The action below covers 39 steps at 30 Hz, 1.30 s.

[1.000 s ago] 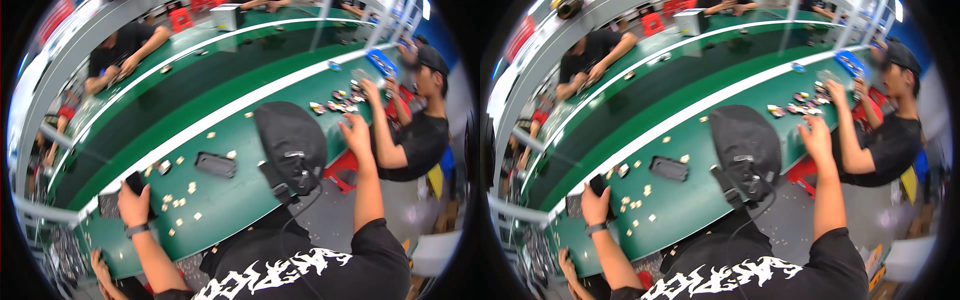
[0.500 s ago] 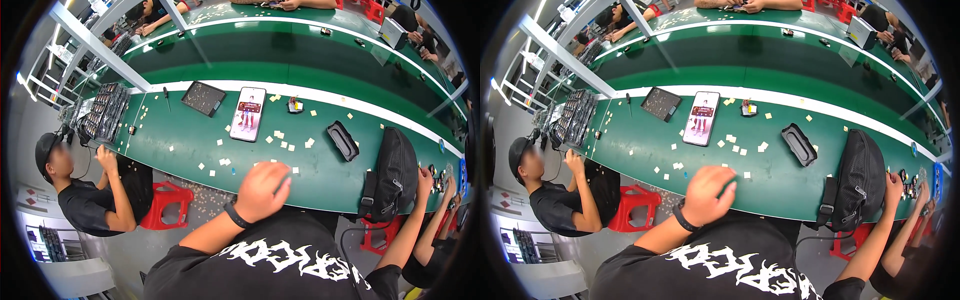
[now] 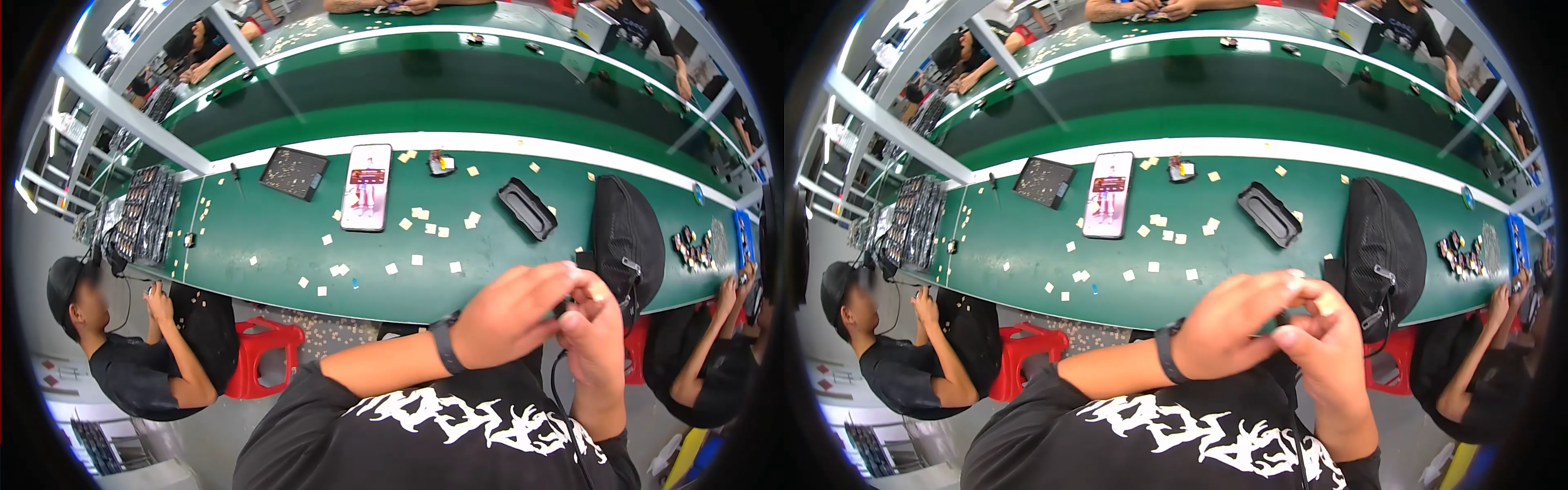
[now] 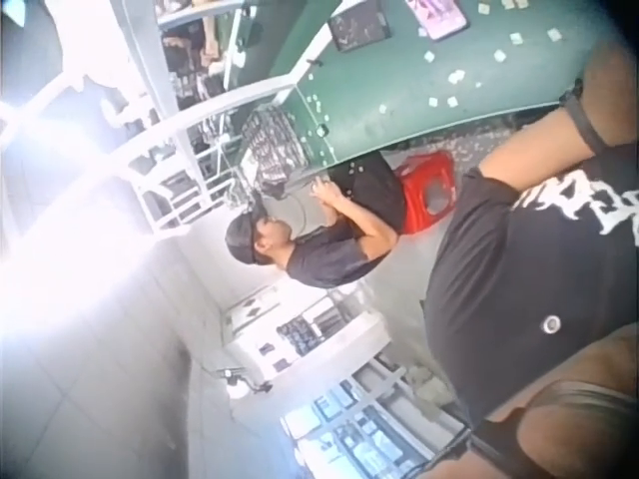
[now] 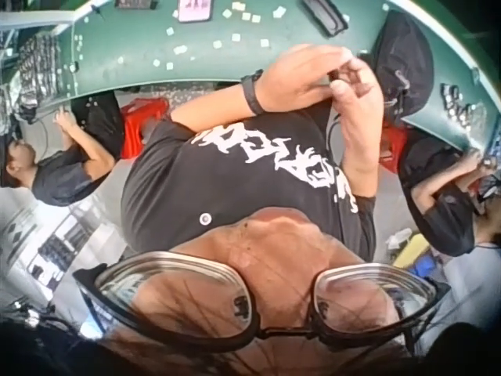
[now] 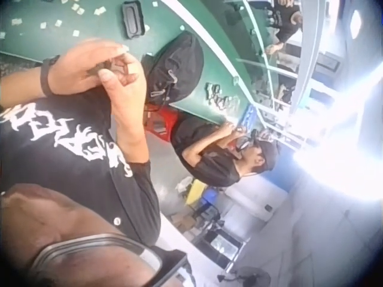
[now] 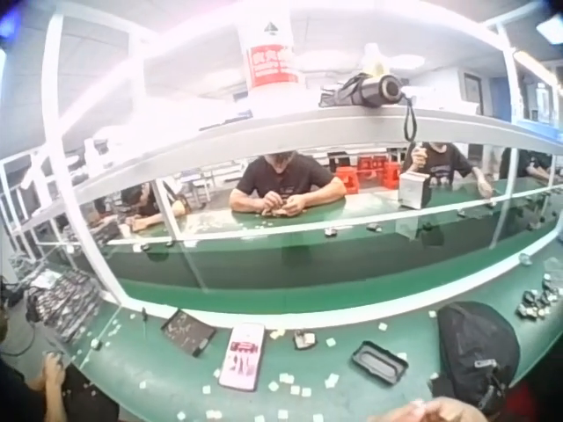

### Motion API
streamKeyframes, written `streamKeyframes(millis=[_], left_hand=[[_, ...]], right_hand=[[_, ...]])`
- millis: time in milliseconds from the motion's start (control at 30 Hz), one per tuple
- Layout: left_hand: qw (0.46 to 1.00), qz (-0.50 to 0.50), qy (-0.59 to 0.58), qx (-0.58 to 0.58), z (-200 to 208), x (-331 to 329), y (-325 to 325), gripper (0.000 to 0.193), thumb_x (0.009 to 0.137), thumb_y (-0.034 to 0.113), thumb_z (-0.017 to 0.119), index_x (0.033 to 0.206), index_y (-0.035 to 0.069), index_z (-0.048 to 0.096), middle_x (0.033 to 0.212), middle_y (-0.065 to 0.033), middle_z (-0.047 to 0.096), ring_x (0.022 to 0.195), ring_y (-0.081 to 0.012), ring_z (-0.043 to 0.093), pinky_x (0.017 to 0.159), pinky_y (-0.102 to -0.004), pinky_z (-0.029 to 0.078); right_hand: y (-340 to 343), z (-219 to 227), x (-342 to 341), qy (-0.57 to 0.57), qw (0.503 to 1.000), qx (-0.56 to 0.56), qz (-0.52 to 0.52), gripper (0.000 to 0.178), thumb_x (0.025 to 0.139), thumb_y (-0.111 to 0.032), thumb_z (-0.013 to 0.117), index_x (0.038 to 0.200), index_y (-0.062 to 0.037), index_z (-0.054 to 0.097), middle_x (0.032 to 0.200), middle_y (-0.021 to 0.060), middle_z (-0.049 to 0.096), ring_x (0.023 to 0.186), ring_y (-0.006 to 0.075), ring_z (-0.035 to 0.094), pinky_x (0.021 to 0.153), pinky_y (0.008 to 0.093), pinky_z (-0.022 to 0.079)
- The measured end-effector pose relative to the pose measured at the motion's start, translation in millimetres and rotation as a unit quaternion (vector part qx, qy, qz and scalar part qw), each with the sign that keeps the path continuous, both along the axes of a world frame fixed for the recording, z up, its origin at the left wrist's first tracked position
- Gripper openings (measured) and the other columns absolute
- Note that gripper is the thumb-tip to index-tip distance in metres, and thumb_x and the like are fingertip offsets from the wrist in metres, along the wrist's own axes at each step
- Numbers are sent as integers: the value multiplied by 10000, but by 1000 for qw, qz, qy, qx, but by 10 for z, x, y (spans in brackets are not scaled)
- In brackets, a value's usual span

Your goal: Assembling small electronic components, specifically attaching stickers/labels to what appear to be smartwatch or small device modules at a factory workbench.

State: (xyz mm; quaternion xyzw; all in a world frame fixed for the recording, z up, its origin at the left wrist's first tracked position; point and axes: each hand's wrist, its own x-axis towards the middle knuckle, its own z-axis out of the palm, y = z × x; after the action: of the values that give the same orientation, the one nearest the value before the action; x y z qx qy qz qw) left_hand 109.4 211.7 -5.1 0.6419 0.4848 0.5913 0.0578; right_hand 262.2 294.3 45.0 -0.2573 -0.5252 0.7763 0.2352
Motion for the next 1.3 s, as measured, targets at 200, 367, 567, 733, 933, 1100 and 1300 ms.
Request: streamKeyframes(millis=[200,367,567,733,933,1100,1300], left_hand=[[752,-162,-592,-241,16,-180,-358,516,1058,145,460,1536,26,307,1244,-159,605,929,-154,604,720,-274,521],[699,-190,-635,-268,-22,-252,-463,519,1050,125,444,1528,6,279,1180,-149,607,881,-146,586,728,-266,502],[849,-75,-390,-348,39,-192,-497,304,1016,57,499,1301,-17,426,1085,-129,636,795,-155,586,708,-309,503],[940,-2,-187,-283,35,-204,-475,317,980,33,568,1290,-16,527,967,-89,664,734,-133,605,672,-285,509],[964,37,-52,-258,75,-147,-469,383,941,4,595,1321,-3,547,907,-130,646,733,-247,633,677,-344,513],[969,27,-19,-245,39,-160,-458,378,927,-7,600,1304,5,568,888,-130,646,739,-284,642,681,-356,517],[959,-16,-62,-277,58,-231,-444,378,922,-14,600,1299,3,572,826,-100,625,673,-225,605,625,-324,488]], right_hand=[[-9,-112,11,-76,991,109,-12,115,996,-90,594,1071,-5,576,944,2,584,658,21,447,605,192,377],[-49,92,-80,-162,967,157,119,173,1041,-100,522,931,8,600,826,22,600,682,77,531,627,235,432],[-129,-28,-93,-135,979,127,90,137,1028,-115,569,1010,20,552,768,30,606,662,75,535,591,241,442],[-73,-38,-164,-179,976,12,124,115,1006,-103,604,1020,-15,530,752,31,623,585,53,550,504,209,423],[-98,-138,-221,-161,982,-48,82,142,981,-95,639,964,-19,520,735,65,659,513,71,585,422,191,398],[-76,-228,-197,-154,979,-104,82,157,967,-84,657,947,-17,516,697,78,662,485,73,566,402,196,383],[-134,-285,-171,-127,984,-112,45,174,958,-76,672,923,-26,509,699,77,660,478,63,543,404,189,375]])
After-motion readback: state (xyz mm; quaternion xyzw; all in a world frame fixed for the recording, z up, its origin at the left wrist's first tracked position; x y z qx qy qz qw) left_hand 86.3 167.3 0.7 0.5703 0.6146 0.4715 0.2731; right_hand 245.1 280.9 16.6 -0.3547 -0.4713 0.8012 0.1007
